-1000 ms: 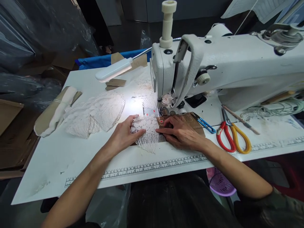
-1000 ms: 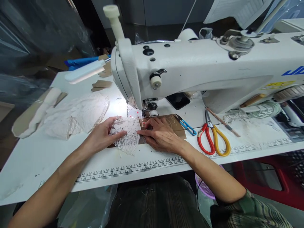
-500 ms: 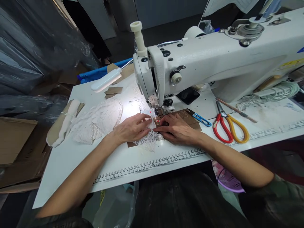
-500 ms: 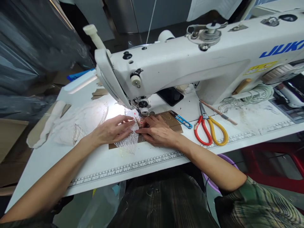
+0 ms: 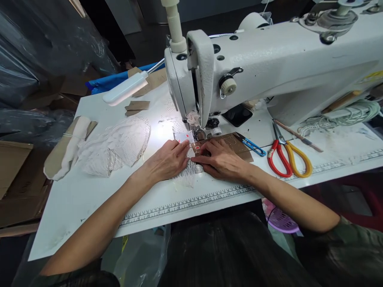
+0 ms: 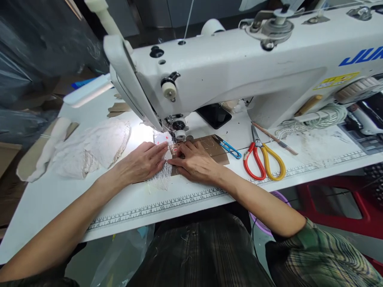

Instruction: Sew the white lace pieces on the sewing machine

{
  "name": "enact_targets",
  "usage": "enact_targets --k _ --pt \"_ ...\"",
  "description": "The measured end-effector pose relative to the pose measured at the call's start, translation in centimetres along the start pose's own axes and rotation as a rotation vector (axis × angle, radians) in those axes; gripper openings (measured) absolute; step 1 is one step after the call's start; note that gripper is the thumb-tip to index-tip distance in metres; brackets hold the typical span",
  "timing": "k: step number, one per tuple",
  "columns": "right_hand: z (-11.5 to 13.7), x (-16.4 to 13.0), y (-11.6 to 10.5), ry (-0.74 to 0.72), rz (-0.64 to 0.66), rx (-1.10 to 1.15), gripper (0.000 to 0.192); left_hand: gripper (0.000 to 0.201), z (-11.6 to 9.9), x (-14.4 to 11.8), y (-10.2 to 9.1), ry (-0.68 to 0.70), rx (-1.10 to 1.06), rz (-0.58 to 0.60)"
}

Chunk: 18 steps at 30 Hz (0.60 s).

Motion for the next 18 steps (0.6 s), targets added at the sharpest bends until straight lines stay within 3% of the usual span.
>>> enact_targets --k 5,10,18 --pt "-0.6 0.2 -0.3 0.010 -0.043 -0.042 0.035 0.038 0.9 1.3 -0.2 -0.067 0.056 0.026" --pt "-1.7 0.5 -0.4 0.060 -0.037 -0.013 0.034 0.042 2.0 2.1 0.6 -0.118 -0.033 0.084" --pt "-1.9 0.4 -0.5 0.095 -0.047 0.031 0.033 0.045 2.2 1.0 0.7 -0.205 -0.152 -0.024"
Point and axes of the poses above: each hand's wrist, its own x-axis towards the middle knuckle, its own y-axis out of the palm, z = x × y, the point moved 8 cm from there along x, towards the middle knuckle, and after that the axes turned 15 degrees about y, right-handed, at the moved point
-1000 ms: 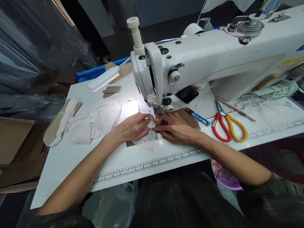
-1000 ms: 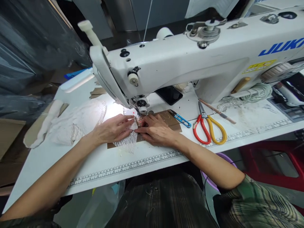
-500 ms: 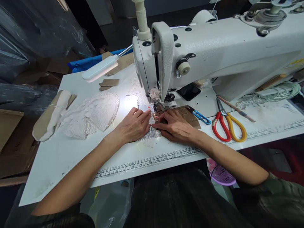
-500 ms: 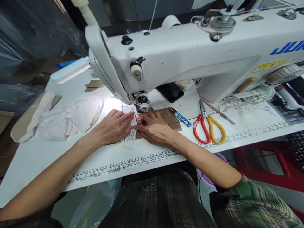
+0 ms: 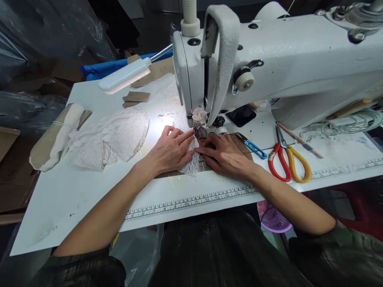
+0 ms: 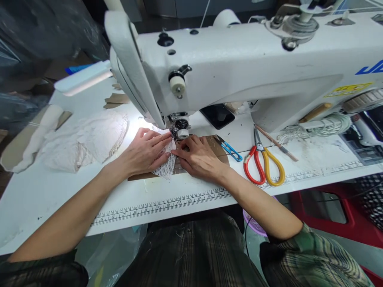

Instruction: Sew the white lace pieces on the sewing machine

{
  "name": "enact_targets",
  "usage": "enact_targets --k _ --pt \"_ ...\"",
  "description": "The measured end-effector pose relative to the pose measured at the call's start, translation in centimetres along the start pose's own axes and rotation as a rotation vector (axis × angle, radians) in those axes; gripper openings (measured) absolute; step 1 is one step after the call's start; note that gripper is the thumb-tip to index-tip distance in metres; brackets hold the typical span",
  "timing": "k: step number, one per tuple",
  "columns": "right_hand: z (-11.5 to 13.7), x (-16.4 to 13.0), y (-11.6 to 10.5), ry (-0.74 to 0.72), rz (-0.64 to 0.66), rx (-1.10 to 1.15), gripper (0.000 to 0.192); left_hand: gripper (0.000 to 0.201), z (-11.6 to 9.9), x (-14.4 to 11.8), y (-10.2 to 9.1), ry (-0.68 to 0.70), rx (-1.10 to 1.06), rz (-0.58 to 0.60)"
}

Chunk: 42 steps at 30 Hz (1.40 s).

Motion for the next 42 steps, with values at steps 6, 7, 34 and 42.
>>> enact_targets --k 6,7,34,42 --pt "-0.30 0.04 0.00 0.004 0.004 0.064 0.033 0.044 0.11 -0.28 0.20 -0.042 -0.059 -0.101" --pt "-0.34 0.05 -0.02 0.006 0.003 0.070 0.033 0.043 0.12 -0.34 0.25 -0.049 -0.071 -0.109" --pt "0.06 0.18 -0.24 0.025 -0.007 0.013 0.031 0.044 -0.15 -0.18 -0.03 -0.008 -0.061 -0.148" --pt "-0.31 -0.03 -0.01 0.000 -0.038 0.066 0.033 0.043 -0.35 -0.36 -0.13 -0.008 -0.026 -0.140"
Point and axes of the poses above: each hand's wrist, its own x-axis towards the middle knuckle, its own y-axis out of the palm, z = x × y, the point moved 8 cm from there along x, towards the middle knuckle, and after that the axes turned 15 degrees about y, right-handed, at the moved point
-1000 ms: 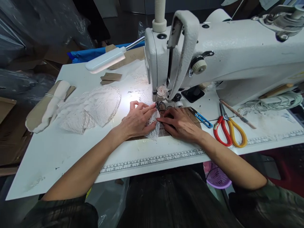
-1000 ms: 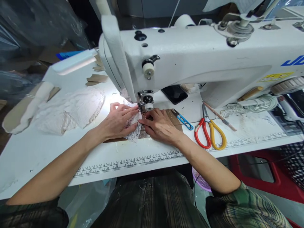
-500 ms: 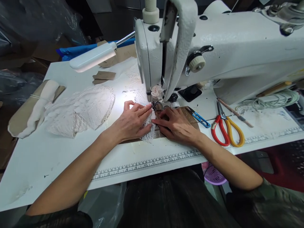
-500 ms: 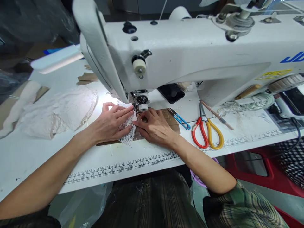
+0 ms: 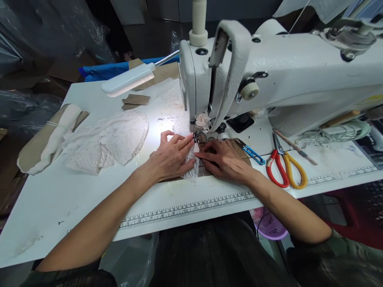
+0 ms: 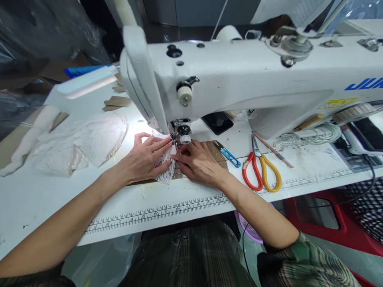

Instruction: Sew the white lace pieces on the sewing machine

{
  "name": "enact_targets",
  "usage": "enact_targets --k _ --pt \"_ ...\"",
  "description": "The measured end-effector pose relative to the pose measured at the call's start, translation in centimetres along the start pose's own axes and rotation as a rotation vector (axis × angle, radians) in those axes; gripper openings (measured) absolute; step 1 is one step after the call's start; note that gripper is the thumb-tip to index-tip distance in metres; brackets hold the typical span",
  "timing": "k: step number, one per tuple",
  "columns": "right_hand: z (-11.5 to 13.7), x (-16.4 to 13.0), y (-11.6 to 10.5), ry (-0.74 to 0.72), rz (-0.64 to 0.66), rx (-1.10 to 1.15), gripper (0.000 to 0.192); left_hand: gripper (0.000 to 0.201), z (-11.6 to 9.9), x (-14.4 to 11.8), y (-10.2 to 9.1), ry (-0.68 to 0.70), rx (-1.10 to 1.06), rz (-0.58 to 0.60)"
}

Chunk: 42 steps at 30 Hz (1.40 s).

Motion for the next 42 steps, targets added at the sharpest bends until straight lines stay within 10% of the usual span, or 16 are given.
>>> enact_targets --k 18,35,42 --pt "0.1 0.1 0.2 -0.023 -0.006 -0.091 0.034 0.034 -1.1 0.3 -0.8 0.102 0.051 -0.019" --pt "-0.7 1.3 0.1 0.052 -0.025 -0.107 0.037 0.038 0.3 0.6 0.1 -0.129 0.091 -0.065" --pt "-2.3 0.8 -2.0 0.089 -0.079 0.116 0.036 0.026 4.2 0.9 -1.3 -0.195 0.041 -0.154"
Point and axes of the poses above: each hand's wrist, its own x-axis towards the middle knuckle, its own y-axis out of the palm, z = x × y, the point moved 8 cm from there along x, towards the middle knuckle, and after that the axes turned 15 degrees about y, right-handed, at the moved point
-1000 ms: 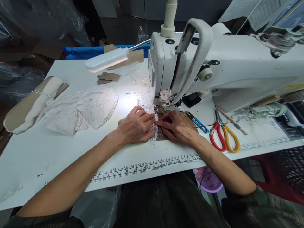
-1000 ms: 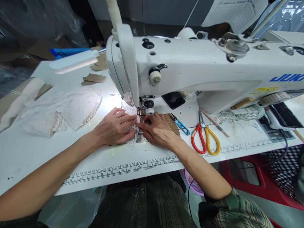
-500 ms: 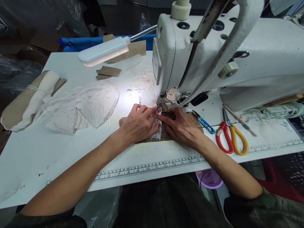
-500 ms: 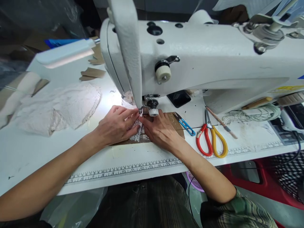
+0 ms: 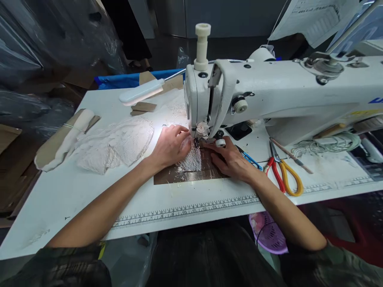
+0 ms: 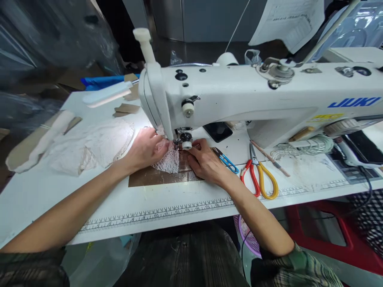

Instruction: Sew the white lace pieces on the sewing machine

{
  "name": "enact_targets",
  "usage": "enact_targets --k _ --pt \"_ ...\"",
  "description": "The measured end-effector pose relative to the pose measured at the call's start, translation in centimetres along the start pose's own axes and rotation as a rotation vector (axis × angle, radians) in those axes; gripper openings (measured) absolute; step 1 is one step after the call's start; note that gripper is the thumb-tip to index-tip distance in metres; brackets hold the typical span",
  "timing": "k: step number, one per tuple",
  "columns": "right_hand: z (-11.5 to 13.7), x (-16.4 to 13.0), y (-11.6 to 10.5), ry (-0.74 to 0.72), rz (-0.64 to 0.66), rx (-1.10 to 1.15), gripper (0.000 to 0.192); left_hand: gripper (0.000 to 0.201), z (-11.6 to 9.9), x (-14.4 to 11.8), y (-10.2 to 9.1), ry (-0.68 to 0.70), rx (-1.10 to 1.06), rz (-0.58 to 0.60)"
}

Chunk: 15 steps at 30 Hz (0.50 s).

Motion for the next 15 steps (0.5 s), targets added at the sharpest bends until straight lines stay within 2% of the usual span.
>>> enact_targets --k 4,7,11,15 --pt "0.2 -0.6 -0.8 0.012 0.008 -0.008 0.038 0.027 2.9 1.1 1.6 0.033 -0.008 0.144" --pt "-0.1 -1.5 -1.5 0.016 0.003 0.001 0.039 0.031 3.0 0.9 1.2 0.042 -0.035 0.128" --pt "-0.7 -2.8 -2.2 0.023 -0.003 0.040 0.037 0.032 0.4 -0.6 -0.6 0.077 -0.125 0.066" --pt "-0.6 -3.1 -1.9 0.024 0.023 0.072 0.036 0.025 -3.0 -2.1 -1.0 0.214 -0.408 0.077"
Point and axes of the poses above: each hand's wrist, its own x-axis towards the middle knuckle, its own y-axis out of the palm, z = x × y, the point moved 8 cm from there along x, towards the middle knuckle, and after that the axes turned 15 degrees about y, right-handed, at the moved point
